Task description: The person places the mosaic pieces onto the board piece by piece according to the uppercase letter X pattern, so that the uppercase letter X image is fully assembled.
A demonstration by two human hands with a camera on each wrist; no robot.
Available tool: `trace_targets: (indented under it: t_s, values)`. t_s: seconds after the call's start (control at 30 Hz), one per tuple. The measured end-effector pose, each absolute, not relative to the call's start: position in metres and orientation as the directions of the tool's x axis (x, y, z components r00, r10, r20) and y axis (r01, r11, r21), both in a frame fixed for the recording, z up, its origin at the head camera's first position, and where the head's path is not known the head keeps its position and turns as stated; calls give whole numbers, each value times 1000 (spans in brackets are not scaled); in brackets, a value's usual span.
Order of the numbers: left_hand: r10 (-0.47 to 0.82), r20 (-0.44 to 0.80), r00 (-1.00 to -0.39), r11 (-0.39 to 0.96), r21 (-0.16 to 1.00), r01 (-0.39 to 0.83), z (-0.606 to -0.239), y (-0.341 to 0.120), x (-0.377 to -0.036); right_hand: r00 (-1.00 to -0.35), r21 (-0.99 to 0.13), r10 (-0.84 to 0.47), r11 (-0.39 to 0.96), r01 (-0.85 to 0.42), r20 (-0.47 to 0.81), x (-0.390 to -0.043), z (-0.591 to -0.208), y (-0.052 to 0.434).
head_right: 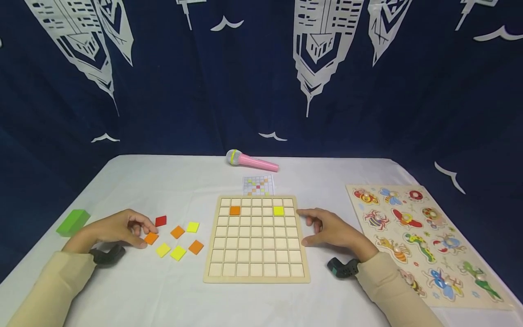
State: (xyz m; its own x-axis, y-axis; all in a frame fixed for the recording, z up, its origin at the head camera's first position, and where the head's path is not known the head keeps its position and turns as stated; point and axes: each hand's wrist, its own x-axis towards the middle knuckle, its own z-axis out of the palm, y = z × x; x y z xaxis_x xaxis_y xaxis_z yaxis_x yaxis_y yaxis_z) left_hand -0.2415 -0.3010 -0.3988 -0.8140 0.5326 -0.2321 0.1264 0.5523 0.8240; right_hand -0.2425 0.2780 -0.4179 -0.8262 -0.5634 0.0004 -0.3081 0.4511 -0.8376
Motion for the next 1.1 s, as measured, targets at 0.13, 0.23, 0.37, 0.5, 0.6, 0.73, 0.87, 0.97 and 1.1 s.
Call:
trace_targets:
  t_s: [0.13,0.23,0.37,0.5,0.6,0.73,0.87,0.97,1.1]
  values:
    - [534,-226,-815,546,828,128,-400,-301,-240,-825,-839,-565,450,-305,-3,-242,-418,278]
    - [534,-228,-814,547,827,128,-400,-301,-239,-822,-839,-569,447,-310,1,-241,-419,278]
    - [542,-230,-808,550,824,134,-400,-302,-240,-818,-842,-575,438,-315,8,-240,-419,278]
    - [559,-222,-799,539,830,146,-399,-303,-241,-816,-845,-578,431,-317,12,-240,-419,278]
    - [562,-208,-801,527,836,153,-397,-303,-242,-817,-845,-576,431,-316,12,-239,-418,278]
    - [549,-140,-824,522,827,208,-392,-301,-242,-819,-845,-573,434,-314,10,-239,-417,278]
    - [514,-53,-856,537,798,273,-388,-296,-241,-820,-845,-572,432,-315,14,-239,-417,278]
    - [470,-19,-882,569,771,287,-385,-291,-241,-819,-845,-574,429,-319,17,-240,-417,278]
    - [418,19,-908,602,743,293,-383,-283,-240,-817,-840,-577,433,-327,20,-241,-416,278]
